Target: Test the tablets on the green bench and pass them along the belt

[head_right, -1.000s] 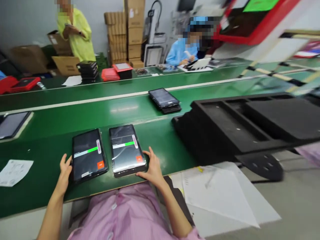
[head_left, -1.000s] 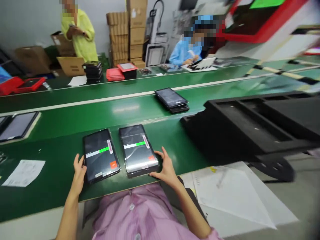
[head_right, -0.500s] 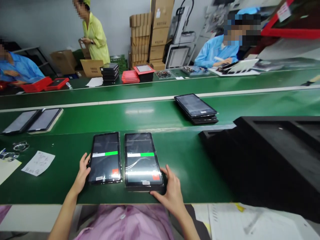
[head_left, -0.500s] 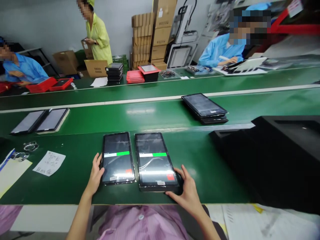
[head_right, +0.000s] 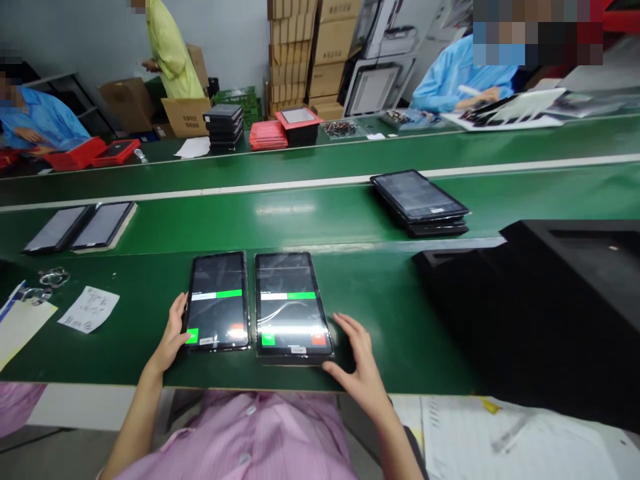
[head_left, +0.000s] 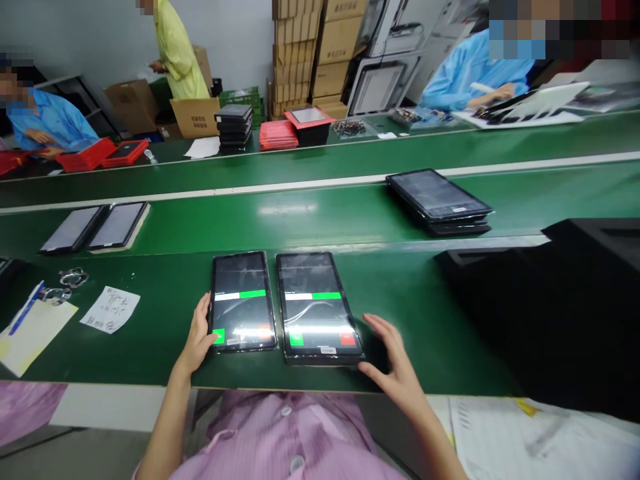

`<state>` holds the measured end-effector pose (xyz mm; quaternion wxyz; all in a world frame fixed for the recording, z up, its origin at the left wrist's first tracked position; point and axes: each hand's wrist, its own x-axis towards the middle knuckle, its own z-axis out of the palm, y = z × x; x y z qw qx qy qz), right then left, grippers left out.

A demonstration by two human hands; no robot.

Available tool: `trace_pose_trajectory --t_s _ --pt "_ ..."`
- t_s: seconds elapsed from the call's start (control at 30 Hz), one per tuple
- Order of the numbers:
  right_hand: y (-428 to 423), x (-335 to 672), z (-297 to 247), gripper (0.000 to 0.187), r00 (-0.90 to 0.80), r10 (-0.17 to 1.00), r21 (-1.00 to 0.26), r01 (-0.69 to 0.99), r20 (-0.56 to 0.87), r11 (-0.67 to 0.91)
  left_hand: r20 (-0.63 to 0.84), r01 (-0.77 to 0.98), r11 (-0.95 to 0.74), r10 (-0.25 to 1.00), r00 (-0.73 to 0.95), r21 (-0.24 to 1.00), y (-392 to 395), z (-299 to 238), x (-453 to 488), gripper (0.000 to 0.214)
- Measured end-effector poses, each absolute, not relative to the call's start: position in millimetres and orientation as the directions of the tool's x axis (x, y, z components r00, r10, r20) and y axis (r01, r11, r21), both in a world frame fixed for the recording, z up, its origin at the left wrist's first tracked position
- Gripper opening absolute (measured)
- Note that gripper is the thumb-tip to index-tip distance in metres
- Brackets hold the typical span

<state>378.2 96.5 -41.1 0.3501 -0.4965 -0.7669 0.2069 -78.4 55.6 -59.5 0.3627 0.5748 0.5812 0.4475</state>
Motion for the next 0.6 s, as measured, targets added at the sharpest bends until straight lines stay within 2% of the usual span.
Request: trace_pose_trajectory --t_s 0.1,0.2,0.27,0.33,0.43,0.5,0.53,0.6 --pt "100 366 -22 0.057 -0.313 0.868 -0.598 0.632 0.385 0.493 0.099 0.342 -0.076 0.994 -0.051 0.937 56 -56 -79 0.090" --pt "100 337 -12 0.047 -0.450 0.783 -0.427 0.663 0.429 0.615 0.094 0.345 -0.071 0.994 -0.052 0.936 56 -57 -77 0.091" --pt "99 315 -10 0.045 -0.537 0.730 -0.334 0.657 0.422 0.676 0.093 0.374 -0.062 0.994 -0.064 0.925 55 -58 -76 0.089" --pt "97 300 -8 0.046 -0.592 0.701 -0.292 0.643 0.397 0.708 0.077 0.406 -0.041 0.994 -0.072 0.913 54 -57 -78 0.088" --pt "103 298 -3 0.048 -0.630 0.683 -0.290 0.620 0.370 0.729 -0.029 0.364 0.036 0.999 -0.024 0.931 57 -42 -89 0.085" --pt "119 308 0 0.049 -0.586 0.722 -0.336 0.640 0.368 0.691 -0.091 0.428 0.068 0.995 0.034 0.901 71 -21 -94 0.079" --pt "133 314 1 0.048 -0.529 0.764 -0.382 0.663 0.369 0.643 -0.104 0.530 0.058 0.993 0.058 0.846 82 -9 -94 0.075" --pt "168 325 -1 0.048 -0.353 0.869 -0.525 0.695 0.346 0.491 -0.100 0.783 -0.022 0.989 0.107 0.622 113 17 -84 0.066"
